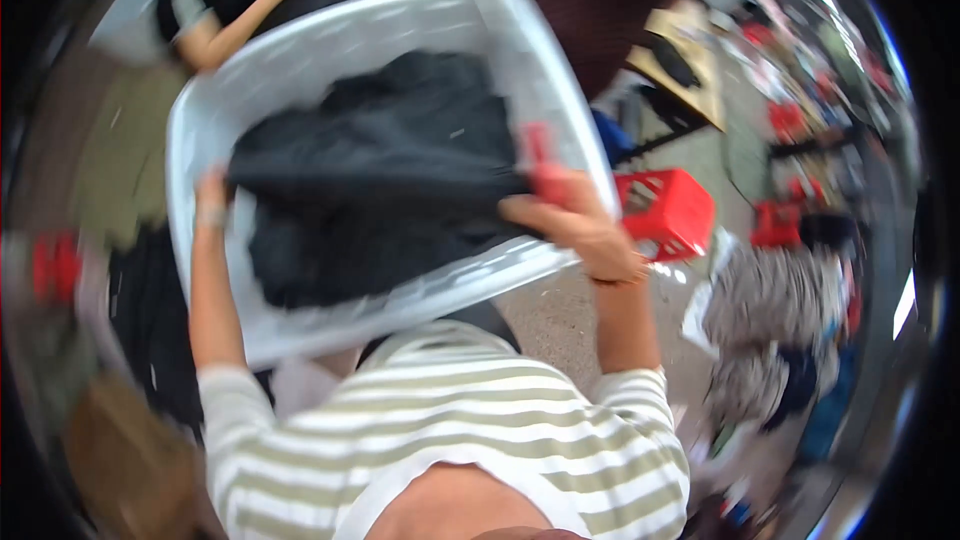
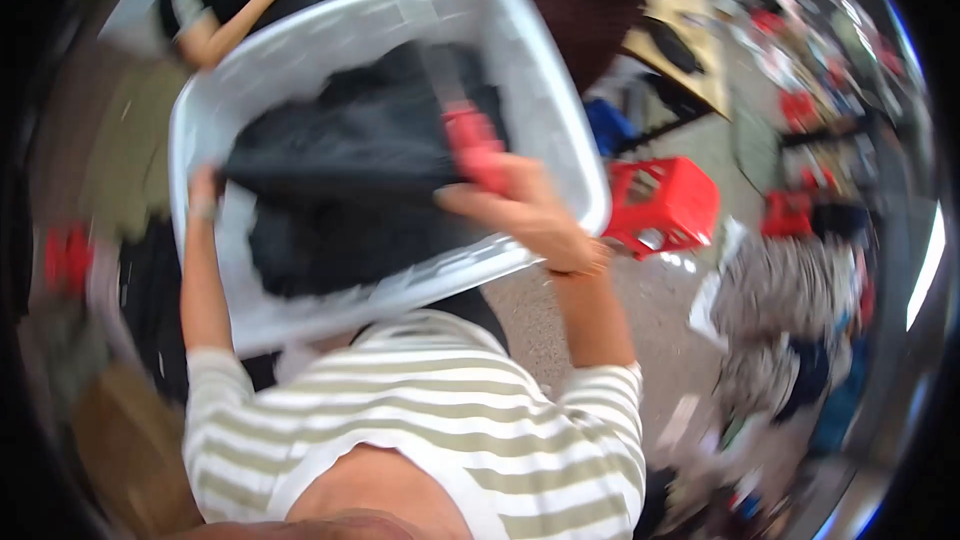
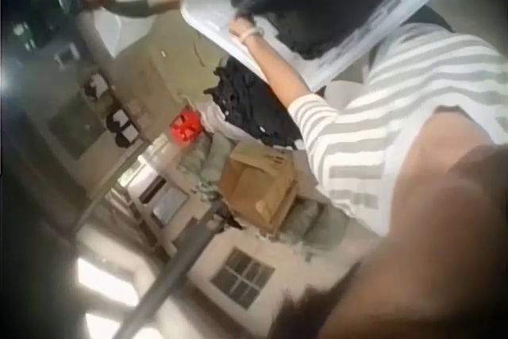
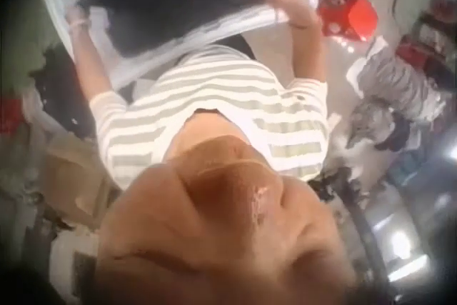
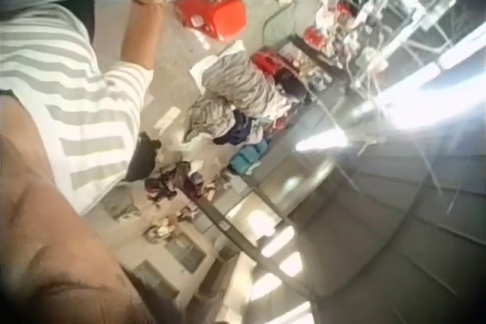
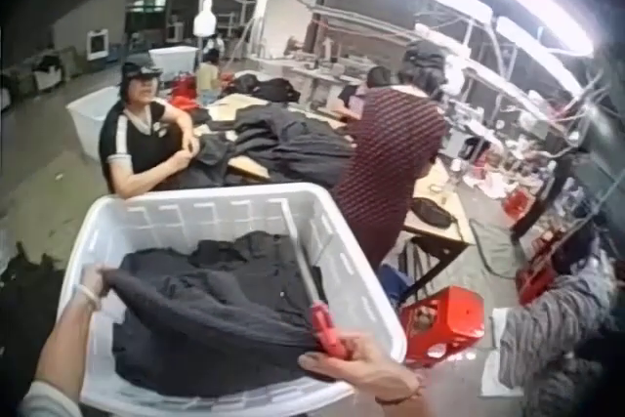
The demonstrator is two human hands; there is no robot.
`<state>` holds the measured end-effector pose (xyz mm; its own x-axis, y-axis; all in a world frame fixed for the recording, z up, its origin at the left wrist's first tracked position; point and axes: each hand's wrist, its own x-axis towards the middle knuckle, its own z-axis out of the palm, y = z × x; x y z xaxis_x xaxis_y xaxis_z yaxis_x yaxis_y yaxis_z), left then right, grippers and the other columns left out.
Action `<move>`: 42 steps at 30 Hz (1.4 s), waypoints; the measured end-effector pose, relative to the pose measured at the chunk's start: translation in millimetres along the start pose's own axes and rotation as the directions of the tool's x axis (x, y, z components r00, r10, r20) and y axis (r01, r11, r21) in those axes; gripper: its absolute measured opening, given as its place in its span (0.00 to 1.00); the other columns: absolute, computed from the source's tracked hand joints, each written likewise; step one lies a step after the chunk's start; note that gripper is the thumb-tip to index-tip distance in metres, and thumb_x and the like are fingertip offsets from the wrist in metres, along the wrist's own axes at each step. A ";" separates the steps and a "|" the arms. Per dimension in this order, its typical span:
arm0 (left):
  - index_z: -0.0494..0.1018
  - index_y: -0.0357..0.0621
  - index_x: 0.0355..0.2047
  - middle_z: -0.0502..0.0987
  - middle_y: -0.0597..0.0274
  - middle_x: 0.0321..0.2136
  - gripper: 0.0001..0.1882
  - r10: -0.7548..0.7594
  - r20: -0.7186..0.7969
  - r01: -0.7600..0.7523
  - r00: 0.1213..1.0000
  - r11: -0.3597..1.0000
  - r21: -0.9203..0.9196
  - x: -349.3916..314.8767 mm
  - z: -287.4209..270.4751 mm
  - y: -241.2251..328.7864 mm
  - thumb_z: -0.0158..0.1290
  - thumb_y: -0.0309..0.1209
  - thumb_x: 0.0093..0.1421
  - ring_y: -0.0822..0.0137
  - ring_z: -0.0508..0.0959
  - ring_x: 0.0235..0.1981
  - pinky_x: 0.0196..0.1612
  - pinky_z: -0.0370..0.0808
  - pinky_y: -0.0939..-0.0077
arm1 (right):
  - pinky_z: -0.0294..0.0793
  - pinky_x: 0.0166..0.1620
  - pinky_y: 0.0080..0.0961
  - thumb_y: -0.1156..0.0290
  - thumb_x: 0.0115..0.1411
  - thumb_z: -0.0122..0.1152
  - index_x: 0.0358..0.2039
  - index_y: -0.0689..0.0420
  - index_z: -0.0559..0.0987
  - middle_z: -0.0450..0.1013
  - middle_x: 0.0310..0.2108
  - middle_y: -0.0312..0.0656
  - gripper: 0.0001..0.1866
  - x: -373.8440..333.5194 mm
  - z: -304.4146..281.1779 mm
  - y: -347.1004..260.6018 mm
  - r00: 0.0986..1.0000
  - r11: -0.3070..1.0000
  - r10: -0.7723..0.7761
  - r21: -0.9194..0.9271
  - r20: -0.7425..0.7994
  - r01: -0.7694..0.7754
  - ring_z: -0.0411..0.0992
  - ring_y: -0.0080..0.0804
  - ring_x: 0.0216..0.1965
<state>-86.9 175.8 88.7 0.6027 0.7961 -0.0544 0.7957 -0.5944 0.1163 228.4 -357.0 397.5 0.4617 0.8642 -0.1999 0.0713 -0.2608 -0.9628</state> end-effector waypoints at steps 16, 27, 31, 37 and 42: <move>0.64 0.36 0.55 0.77 0.56 0.30 0.33 -0.402 0.422 0.513 0.813 0.149 -0.846 -8.9 107.1 211.8 0.62 0.31 0.49 0.65 0.78 0.24 0.29 0.76 0.73 | 0.73 0.25 0.33 0.52 0.58 0.57 0.22 0.58 0.74 0.73 0.17 0.46 0.20 115.5 52.1 261.2 0.988 0.423 0.044 -0.898 0.150 0.117 0.74 0.37 0.20; 0.68 0.42 0.52 0.74 0.52 0.44 0.29 -0.422 0.139 0.385 0.896 0.579 -0.719 -30.3 147.1 295.8 0.63 0.33 0.50 0.58 0.78 0.41 0.46 0.74 0.69 | 0.67 0.33 0.35 0.63 0.55 0.56 0.25 0.55 0.75 0.74 0.22 0.40 0.10 93.7 -11.2 269.2 0.971 0.032 -0.028 -0.971 0.236 0.237 0.74 0.37 0.28; 0.67 0.40 0.54 0.75 0.53 0.46 0.34 -0.478 0.610 0.699 0.632 0.011 -0.715 -25.4 159.4 299.4 0.66 0.35 0.47 0.60 0.76 0.45 0.49 0.73 0.69 | 0.63 0.36 0.35 0.61 0.53 0.59 0.25 0.55 0.75 0.75 0.23 0.40 0.11 102.8 -31.1 245.2 0.914 0.199 -0.038 -0.893 0.405 0.404 0.73 0.37 0.29; 0.70 0.39 0.50 0.76 0.54 0.44 0.30 -0.384 0.683 0.769 0.622 0.137 -0.624 -51.1 193.8 310.0 0.66 0.35 0.48 0.59 0.77 0.42 0.44 0.74 0.68 | 0.72 0.27 0.28 0.65 0.51 0.60 0.28 0.57 0.75 0.74 0.27 0.42 0.09 95.9 -22.6 234.5 0.920 0.022 0.245 -0.951 0.305 0.309 0.74 0.37 0.27; 0.70 0.38 0.49 0.76 0.53 0.39 0.29 -0.308 0.646 0.690 0.698 0.053 -0.721 -74.3 215.4 290.2 0.65 0.35 0.48 0.55 0.76 0.41 0.46 0.72 0.69 | 0.74 0.28 0.31 0.72 0.53 0.57 0.30 0.61 0.74 0.74 0.28 0.43 0.06 118.1 -13.9 205.2 0.985 0.086 0.044 -0.983 0.169 0.165 0.73 0.40 0.33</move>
<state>112.2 -80.3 -87.1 0.2144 0.6661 -0.7144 0.4147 0.6001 0.6840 309.9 -314.4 178.8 0.3086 0.9121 -0.2700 0.9509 -0.3031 0.0629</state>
